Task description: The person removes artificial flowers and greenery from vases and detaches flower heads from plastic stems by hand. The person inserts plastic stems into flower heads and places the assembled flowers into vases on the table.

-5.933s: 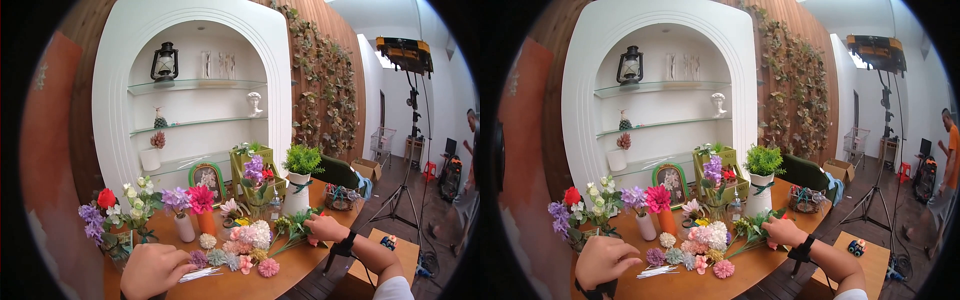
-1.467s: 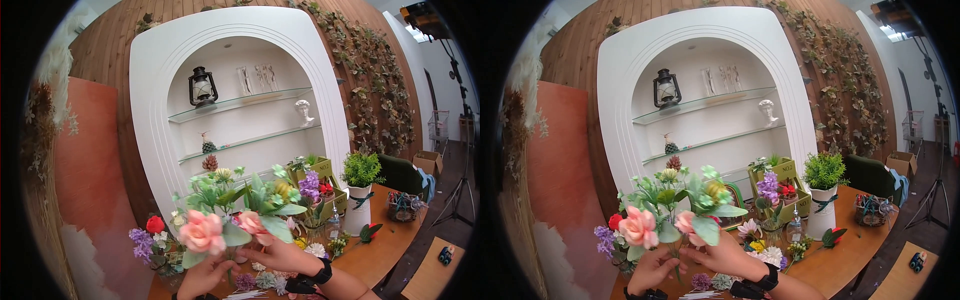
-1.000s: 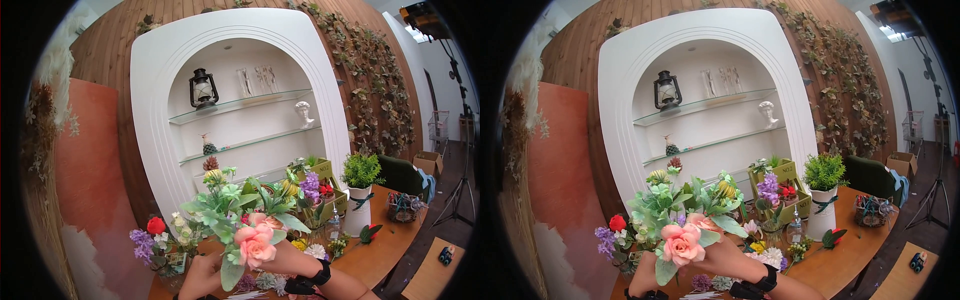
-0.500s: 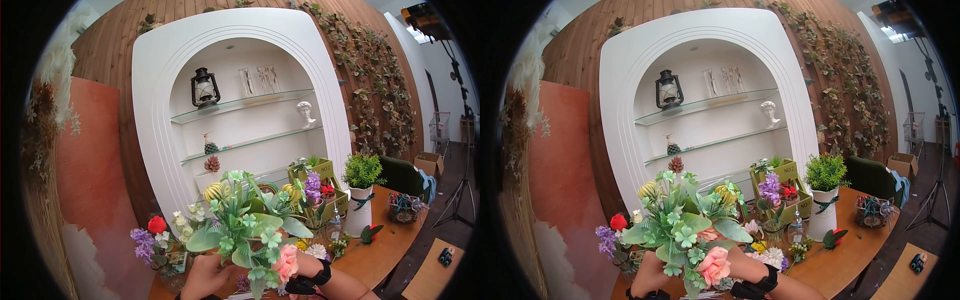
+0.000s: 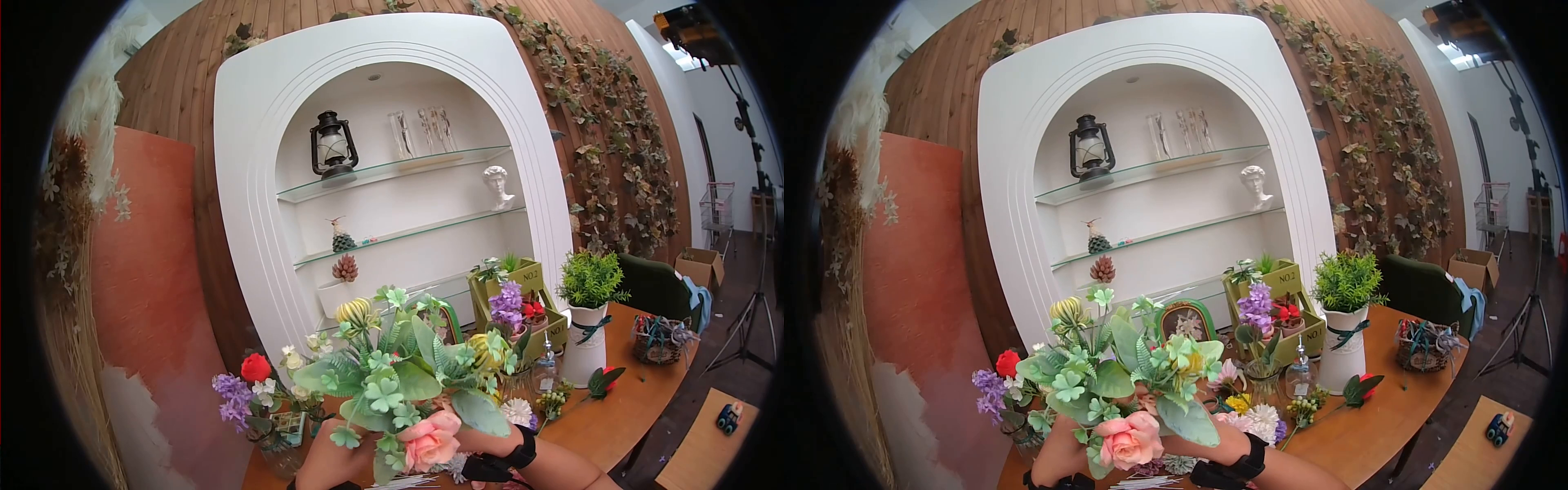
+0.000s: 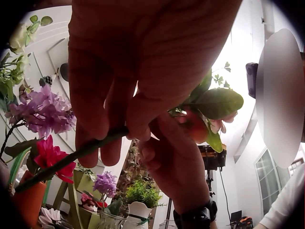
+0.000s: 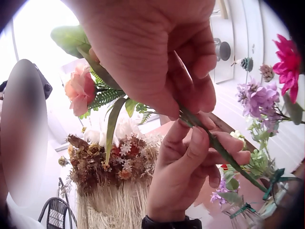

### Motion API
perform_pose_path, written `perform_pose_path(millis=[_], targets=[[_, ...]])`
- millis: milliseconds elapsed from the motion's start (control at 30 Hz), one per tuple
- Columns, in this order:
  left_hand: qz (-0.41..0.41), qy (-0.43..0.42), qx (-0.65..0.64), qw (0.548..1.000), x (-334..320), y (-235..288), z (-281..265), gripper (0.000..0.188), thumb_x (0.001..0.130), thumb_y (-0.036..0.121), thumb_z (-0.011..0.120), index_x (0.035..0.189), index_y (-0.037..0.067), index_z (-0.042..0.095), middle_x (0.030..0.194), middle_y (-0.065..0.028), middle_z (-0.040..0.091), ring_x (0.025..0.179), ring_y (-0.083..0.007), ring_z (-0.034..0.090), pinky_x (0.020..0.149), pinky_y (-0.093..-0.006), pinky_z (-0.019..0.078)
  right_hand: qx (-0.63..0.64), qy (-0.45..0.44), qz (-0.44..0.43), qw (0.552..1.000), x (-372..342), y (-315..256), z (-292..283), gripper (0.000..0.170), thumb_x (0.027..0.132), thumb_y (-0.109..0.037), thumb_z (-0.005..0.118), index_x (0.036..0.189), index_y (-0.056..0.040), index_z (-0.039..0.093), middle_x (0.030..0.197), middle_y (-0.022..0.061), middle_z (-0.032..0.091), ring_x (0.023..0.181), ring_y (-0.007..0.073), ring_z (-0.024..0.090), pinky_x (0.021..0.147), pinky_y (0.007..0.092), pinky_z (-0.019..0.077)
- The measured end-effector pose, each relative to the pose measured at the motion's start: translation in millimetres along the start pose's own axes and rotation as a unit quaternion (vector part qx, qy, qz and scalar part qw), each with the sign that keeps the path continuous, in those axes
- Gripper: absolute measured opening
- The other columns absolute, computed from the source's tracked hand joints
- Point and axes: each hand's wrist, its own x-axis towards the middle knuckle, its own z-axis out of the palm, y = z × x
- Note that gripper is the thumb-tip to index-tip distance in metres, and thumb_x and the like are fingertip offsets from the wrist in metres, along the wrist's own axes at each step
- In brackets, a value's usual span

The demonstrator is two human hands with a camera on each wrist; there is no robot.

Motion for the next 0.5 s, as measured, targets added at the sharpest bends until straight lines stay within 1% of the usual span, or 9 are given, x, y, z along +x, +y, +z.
perform_pose_path(millis=[33,67,100,133,200,233,300,433,500], targets=[[-0.018,0.022,-0.058,0.998,0,4,2,0.046,0.076,0.014,0.075,0.119,0.006,0.061,0.118,-0.0124,0.063,0.105,-0.0278,0.062,0.091,-0.039,0.0479,0.098,-0.158,0.213,0.959,-28,-5,-16,0.056,0.088,-0.026,0.066,0.136,-0.0042,0.048,0.129,0.0103,0.058,0.109,0.0208,0.057,0.089,0.0297,0.0431],[-0.037,0.043,-0.116,0.992,0,7,3,0.042,0.076,0.013,0.075,0.116,0.006,0.063,0.119,-0.0114,0.062,0.106,-0.0267,0.062,0.091,-0.0387,0.0478,0.188,-0.303,0.409,0.84,-33,-10,-32,0.051,0.092,-0.024,0.061,0.138,-0.0065,0.047,0.135,0.01,0.054,0.119,0.0227,0.052,0.1,0.0344,0.0377],[-0.037,0.043,-0.115,0.992,-1,3,3,0.042,0.076,0.013,0.075,0.116,0.006,0.063,0.119,-0.0114,0.062,0.106,-0.0267,0.062,0.091,-0.0387,0.0478,0.262,-0.423,0.571,0.653,-36,-14,-40,0.047,0.095,-0.022,0.057,0.139,-0.0089,0.047,0.14,0.0098,0.05,0.129,0.0247,0.047,0.111,0.0391,0.0322],[-0.014,0.031,-0.102,0.994,-1,-3,3,0.038,0.075,0.012,0.074,0.112,0.006,0.065,0.115,-0.0102,0.064,0.103,-0.0249,0.063,0.09,-0.0373,0.0486,0.262,-0.422,0.571,0.653,-39,-14,-40,0.047,0.095,-0.022,0.057,0.139,-0.0089,0.047,0.14,0.0098,0.05,0.129,0.0247,0.047,0.111,0.0391,0.0322],[0.009,0.02,-0.088,0.996,-2,-8,4,0.034,0.075,0.011,0.074,0.107,0.005,0.067,0.111,-0.009,0.066,0.1,-0.0231,0.064,0.088,-0.0359,0.0495,0.161,-0.416,0.466,0.764,-43,-13,-41,0.055,0.094,-0.024,0.061,0.144,-0.0086,0.043,0.145,0.0094,0.046,0.131,0.0264,0.046,0.112,0.0405,0.0297],[-0.002,0.024,-0.086,0.996,-1,-7,4,0.033,0.075,0.011,0.074,0.107,0.005,0.068,0.109,-0.009,0.067,0.098,-0.023,0.064,0.087,-0.0355,0.0498,0.161,-0.415,0.465,0.765,-31,-14,-43,0.055,0.094,-0.024,0.061,0.144,-0.0086,0.043,0.145,0.0094,0.046,0.131,0.0264,0.046,0.112,0.0405,0.0297],[-0.025,0.032,-0.083,0.996,0,-3,5,0.031,0.075,0.01,0.074,0.105,0.005,0.068,0.105,-0.0088,0.068,0.094,-0.0227,0.065,0.085,-0.0345,0.0505,0.05,-0.432,0.381,0.816,3,-18,-48,0.058,0.091,-0.025,0.064,0.142,-0.0071,0.043,0.143,0.0092,0.048,0.13,0.0268,0.046,0.112,0.041,0.0296],[-0.07,0.047,-0.077,0.993,1,7,5,0.028,0.075,0.01,0.073,0.102,0.005,0.07,0.096,-0.0086,0.07,0.087,-0.0222,0.067,0.08,-0.0326,0.0519,0.152,-0.372,0.458,0.793,13,-20,-45,0.057,0.089,-0.025,0.067,0.139,-0.0065,0.046,0.14,0.0097,0.05,0.129,0.0273,0.047,0.11,0.0399,0.0326],[-0.081,0.049,-0.076,0.993,3,13,2,0.027,0.075,0.01,0.073,0.102,0.005,0.07,0.094,-0.0085,0.071,0.085,-0.022,0.068,0.079,-0.0322,0.0523,-0.066,-0.369,0.322,0.869,51,-25,-53,0.052,0.088,-0.023,0.066,0.134,-0.0065,0.049,0.133,0.0087,0.053,0.125,0.0261,0.049,0.106,0.0377,0.036]])
